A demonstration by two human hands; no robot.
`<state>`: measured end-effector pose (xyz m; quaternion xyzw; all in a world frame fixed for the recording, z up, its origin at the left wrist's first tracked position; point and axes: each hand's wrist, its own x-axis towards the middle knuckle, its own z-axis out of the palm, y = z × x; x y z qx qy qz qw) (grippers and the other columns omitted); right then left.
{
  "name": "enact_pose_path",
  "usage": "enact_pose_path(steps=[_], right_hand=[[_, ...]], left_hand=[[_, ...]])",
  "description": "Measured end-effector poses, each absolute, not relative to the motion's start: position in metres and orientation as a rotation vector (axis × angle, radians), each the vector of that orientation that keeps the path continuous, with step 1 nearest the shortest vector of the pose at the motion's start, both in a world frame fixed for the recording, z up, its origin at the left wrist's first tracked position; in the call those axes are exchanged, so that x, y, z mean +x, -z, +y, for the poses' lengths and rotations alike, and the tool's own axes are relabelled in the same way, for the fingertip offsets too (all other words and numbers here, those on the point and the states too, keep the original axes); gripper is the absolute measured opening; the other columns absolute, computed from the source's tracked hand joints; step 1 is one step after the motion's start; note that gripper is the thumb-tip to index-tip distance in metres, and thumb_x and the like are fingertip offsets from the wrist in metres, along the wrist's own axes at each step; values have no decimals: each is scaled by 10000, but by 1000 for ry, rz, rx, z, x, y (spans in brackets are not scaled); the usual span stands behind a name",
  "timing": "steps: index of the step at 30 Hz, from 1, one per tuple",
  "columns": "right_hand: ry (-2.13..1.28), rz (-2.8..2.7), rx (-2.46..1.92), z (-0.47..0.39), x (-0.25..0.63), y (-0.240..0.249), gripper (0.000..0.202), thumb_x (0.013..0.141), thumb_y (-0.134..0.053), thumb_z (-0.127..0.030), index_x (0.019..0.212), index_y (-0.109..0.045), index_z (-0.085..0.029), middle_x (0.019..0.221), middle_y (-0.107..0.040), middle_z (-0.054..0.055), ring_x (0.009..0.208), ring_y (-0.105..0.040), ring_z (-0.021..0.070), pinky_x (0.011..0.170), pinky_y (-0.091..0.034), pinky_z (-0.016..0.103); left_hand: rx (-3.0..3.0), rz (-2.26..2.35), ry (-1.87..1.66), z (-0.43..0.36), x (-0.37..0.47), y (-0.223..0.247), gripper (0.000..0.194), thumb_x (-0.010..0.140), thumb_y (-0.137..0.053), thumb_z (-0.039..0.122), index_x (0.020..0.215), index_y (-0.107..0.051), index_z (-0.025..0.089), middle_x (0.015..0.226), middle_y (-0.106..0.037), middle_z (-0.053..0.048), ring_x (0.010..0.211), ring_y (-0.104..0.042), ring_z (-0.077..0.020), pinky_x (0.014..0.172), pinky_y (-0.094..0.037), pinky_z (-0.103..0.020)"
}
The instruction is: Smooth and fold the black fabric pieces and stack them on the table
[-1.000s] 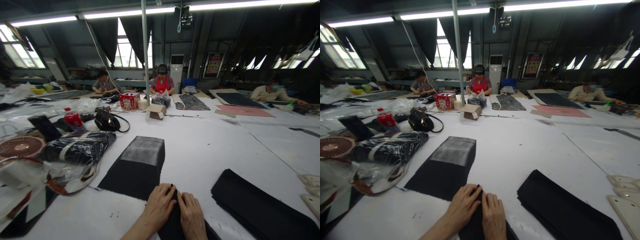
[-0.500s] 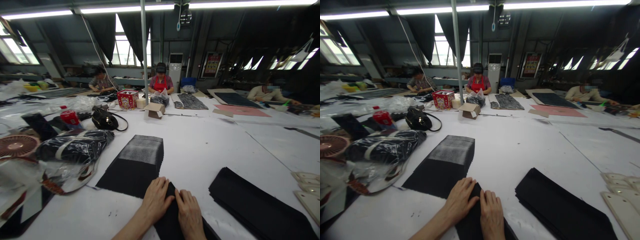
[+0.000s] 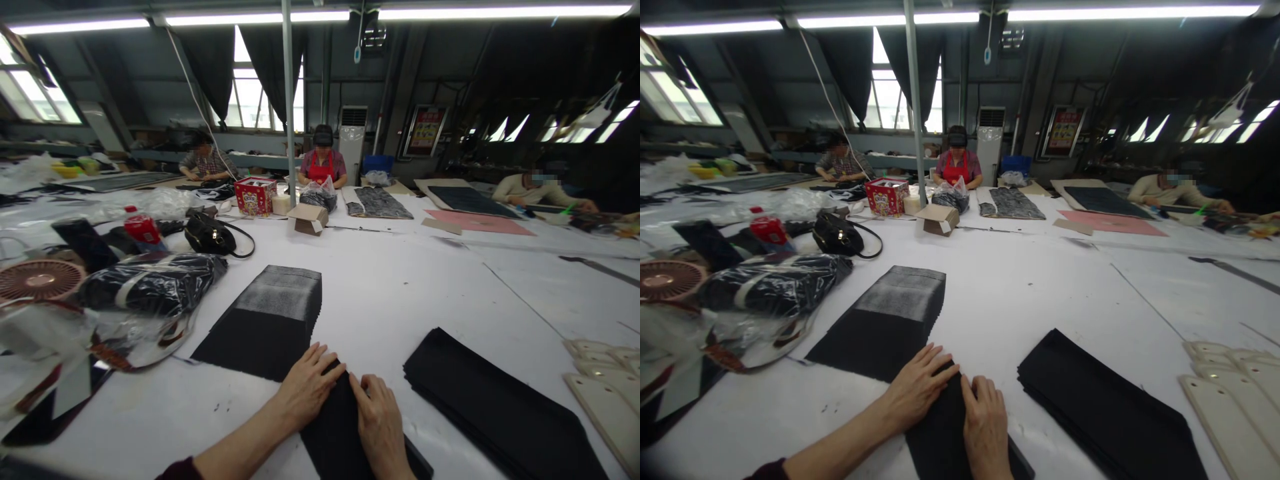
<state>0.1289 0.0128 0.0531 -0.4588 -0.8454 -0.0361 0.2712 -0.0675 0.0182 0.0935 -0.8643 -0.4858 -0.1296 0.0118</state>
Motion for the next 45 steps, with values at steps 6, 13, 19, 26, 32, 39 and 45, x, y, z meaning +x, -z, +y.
enact_pose_path(steps=[6,13,19,26,32,39,45], right_hand=[[93,-2283,-1224,7,139,-51,412,871,-410,-13,1223,-524,-194,901,-524,61,832,-501,207,706,-397,342],[90,-2281,-1237,-2,150,-50,410,874,-400,-11,1224,-514,-190,925,-531,69,855,-504,213,708,-406,347],[59,-2276,-1248,-11,161,-54,410,875,-403,-12,1223,-514,-200,914,-537,58,844,-510,207,719,-410,348],[47,-2225,-1242,-19,173,-57,404,863,-388,1,1173,-550,-202,915,-548,58,822,-521,198,715,-417,339],[33,-2224,-1223,-26,187,-56,378,868,-381,-14,1150,-556,-195,911,-550,61,815,-525,198,706,-431,343],[8,-2254,-1171,-32,207,-51,375,877,-366,-18,1155,-549,-188,906,-538,60,824,-522,193,711,-445,333],[34,-2230,-1103,-39,218,-55,364,884,-357,-27,1149,-554,-180,899,-540,62,811,-520,183,689,-459,319]], left_hand=[[-2745,-1409,319,19,-66,-110,376,953,-484,329,1317,-467,235,1307,-504,-57,1286,-391,-242,1138,-204,-428],[-2765,-1388,246,14,-53,-115,470,935,-508,403,1318,-459,135,1277,-531,-105,1260,-414,-242,1127,-226,-376],[-2736,-1346,236,9,-50,-111,387,950,-486,359,1325,-460,267,1321,-487,-77,1256,-421,-236,1120,-222,-421],[-2810,-1277,141,8,-34,-119,391,913,-473,201,1300,-454,148,1196,-548,-95,1200,-449,-221,1093,-268,-358],[-2848,-1273,69,3,-26,-119,572,827,-525,155,1377,-381,218,1195,-526,-98,1136,-475,-235,1058,-306,-398],[-2906,-1210,21,-1,-12,-119,510,856,-467,122,1359,-382,146,1189,-534,-107,1137,-472,-225,1014,-361,-341],[-2833,-1257,17,-11,-1,-118,547,881,-495,152,1391,-358,294,1121,-517,-77,1063,-490,-238,952,-405,-391]])
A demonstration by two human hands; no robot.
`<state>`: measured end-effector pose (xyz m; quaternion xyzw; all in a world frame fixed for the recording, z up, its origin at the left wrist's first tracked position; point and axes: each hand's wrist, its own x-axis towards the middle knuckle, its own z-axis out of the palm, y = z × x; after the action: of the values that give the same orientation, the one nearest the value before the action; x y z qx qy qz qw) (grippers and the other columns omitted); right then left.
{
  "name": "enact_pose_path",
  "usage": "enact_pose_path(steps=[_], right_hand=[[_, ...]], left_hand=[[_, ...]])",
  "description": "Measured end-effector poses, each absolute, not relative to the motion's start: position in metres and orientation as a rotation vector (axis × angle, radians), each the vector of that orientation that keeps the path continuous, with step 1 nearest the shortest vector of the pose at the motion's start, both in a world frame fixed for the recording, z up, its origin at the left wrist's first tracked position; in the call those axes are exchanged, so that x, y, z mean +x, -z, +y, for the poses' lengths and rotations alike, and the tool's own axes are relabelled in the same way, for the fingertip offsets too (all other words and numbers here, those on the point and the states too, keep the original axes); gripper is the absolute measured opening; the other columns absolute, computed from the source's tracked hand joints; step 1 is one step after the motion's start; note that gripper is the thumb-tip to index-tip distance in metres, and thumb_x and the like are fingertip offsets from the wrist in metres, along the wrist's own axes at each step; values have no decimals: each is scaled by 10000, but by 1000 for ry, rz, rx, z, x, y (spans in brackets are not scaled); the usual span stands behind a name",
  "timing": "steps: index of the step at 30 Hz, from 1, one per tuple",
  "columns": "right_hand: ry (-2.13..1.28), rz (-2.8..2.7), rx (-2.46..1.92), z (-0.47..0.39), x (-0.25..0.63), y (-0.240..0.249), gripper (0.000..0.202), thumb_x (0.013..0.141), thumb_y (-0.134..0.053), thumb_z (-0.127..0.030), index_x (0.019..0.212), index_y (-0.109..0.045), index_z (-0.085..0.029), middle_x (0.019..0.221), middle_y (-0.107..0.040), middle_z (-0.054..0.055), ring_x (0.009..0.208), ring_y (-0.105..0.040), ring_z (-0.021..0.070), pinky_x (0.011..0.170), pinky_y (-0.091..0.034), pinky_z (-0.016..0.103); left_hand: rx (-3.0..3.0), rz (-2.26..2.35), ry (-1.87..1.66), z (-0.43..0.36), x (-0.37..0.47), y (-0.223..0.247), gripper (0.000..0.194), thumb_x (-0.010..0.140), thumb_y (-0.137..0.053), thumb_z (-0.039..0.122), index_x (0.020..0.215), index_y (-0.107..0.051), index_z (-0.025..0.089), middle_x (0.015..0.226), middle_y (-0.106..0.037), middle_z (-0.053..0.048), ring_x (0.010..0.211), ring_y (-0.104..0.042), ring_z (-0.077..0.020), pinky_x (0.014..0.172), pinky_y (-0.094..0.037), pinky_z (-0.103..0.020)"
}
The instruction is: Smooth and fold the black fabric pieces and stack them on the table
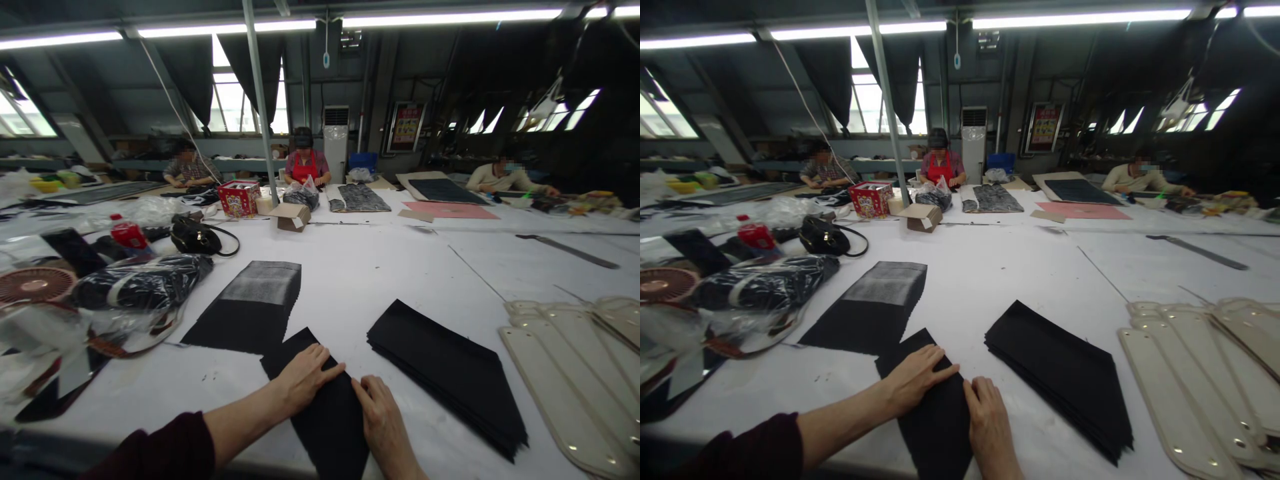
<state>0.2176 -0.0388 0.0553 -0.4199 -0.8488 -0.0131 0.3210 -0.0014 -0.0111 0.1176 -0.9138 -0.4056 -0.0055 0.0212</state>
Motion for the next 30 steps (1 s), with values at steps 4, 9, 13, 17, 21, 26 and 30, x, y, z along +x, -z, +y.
enact_pose_path(steps=[4,9,13,17,21,26,30], right_hand=[[37,-2241,-1088,-43,224,-60,378,862,-371,-9,1136,-565,-181,894,-547,59,805,-527,181,685,-465,316],[35,-2273,-1102,-49,231,-61,348,868,-392,-20,1129,-573,-164,902,-543,65,821,-526,188,699,-470,326],[13,-2297,-1140,-54,236,-61,363,867,-388,-9,1153,-565,-147,912,-534,70,832,-515,194,717,-469,340],[8,-2297,-1154,-58,239,-63,356,870,-377,2,1134,-573,-133,909,-530,72,826,-500,192,717,-460,339],[46,-2286,-1161,-61,238,-67,309,866,-410,-13,1080,-595,-137,883,-535,65,813,-504,193,710,-456,333],[138,-2292,-1133,-64,241,-67,346,849,-414,-12,1137,-572,-120,876,-552,73,812,-514,199,699,-455,332],[145,-2292,-1163,-71,244,-66,354,844,-401,-6,1133,-569,-120,887,-554,81,829,-505,209,701,-437,337]], left_hand=[[-2861,-1136,59,-13,5,-119,447,912,-470,150,1352,-412,205,1160,-529,-90,1106,-476,-227,1013,-362,-370],[-2905,-1206,-14,-17,15,-117,525,879,-475,115,1382,-368,219,1162,-538,-81,1087,-497,-216,948,-415,-333],[-2860,-1206,-48,-24,22,-118,584,886,-497,165,1414,-317,339,1140,-519,-69,1063,-493,-239,926,-413,-384],[-2864,-1120,6,-28,28,-119,495,928,-459,180,1401,-357,283,1196,-517,-84,1117,-469,-240,1001,-354,-400],[-2922,-1088,40,-29,33,-118,446,933,-437,127,1372,-391,190,1184,-544,-73,1077,-494,-202,969,-390,-315],[-2916,-1106,6,-35,38,-116,509,936,-456,172,1413,-328,297,1167,-534,-61,1077,-489,-211,955,-395,-348],[-2884,-1092,-21,-38,41,-113,539,933,-471,218,1438,-298,296,1195,-517,-87,1108,-461,-245,992,-348,-397]])
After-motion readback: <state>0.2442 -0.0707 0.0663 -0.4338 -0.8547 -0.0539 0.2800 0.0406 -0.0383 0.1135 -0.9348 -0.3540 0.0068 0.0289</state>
